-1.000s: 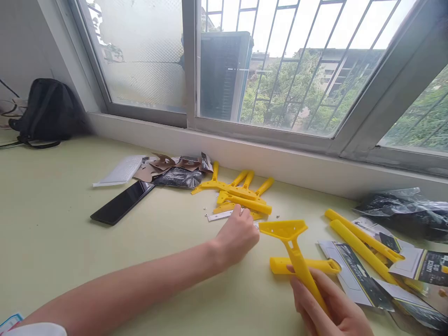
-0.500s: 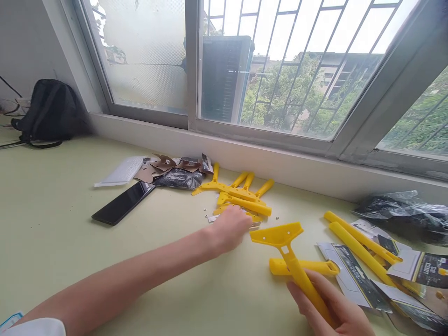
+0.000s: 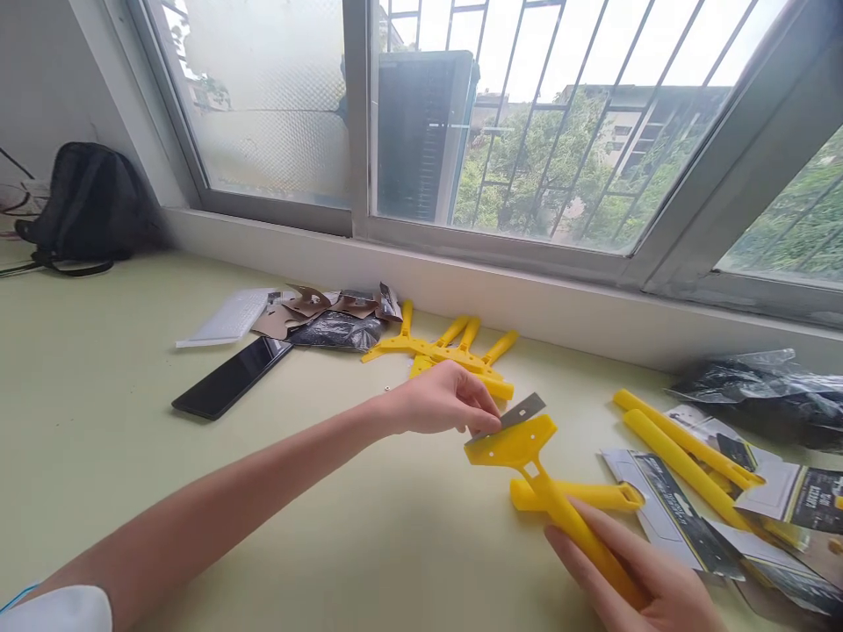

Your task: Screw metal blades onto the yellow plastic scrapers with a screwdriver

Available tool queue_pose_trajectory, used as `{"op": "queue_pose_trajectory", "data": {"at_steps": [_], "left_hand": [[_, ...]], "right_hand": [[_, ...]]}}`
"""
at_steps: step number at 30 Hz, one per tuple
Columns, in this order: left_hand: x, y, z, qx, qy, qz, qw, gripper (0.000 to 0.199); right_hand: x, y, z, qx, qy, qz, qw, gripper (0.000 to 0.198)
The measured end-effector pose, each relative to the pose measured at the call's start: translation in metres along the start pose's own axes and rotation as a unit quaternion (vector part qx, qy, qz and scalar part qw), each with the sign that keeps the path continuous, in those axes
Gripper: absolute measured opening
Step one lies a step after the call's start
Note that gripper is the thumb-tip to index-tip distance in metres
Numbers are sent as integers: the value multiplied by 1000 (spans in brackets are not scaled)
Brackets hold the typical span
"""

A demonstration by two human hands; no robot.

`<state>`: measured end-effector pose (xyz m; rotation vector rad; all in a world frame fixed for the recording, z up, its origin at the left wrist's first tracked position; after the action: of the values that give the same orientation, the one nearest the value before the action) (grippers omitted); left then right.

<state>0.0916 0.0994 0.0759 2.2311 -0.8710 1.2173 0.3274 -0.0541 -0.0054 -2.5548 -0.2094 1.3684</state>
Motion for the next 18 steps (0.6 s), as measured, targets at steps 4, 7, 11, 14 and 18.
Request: {"op": "queue_pose_trajectory", "data": {"at_steps": [4,7,11,14,18], "left_hand": [[6,3,-8,35,-37,3,999,16],[8,5,-13,42,-55,10,998,19],[1,5,0,-2,-68,-10,998,22],[-4,3,12,7,-89,-13,996,19],[-5,4,17,20,-88,1,996,14]], "right_hand": [[0,1,0,2,19,-14,1000,38],[-3,1,1,11,24,-22,999,37],[-5,0,2,9,22,-31,999,35],[-3,0,2,11,25,-32,999,37],[-1,1,1,16,25,-37,999,38]]}}
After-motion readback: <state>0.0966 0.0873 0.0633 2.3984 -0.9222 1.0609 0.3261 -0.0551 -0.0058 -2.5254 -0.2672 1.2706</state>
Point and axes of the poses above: each hand's wrist, its own y-axis away from the middle knuckle, its own z-axis out of the palm, x = y × z, the point moved 2 cm from there along -y, towards the middle knuckle, and after that the axes turned 13 degrees about -y, right-handed, at the moved point
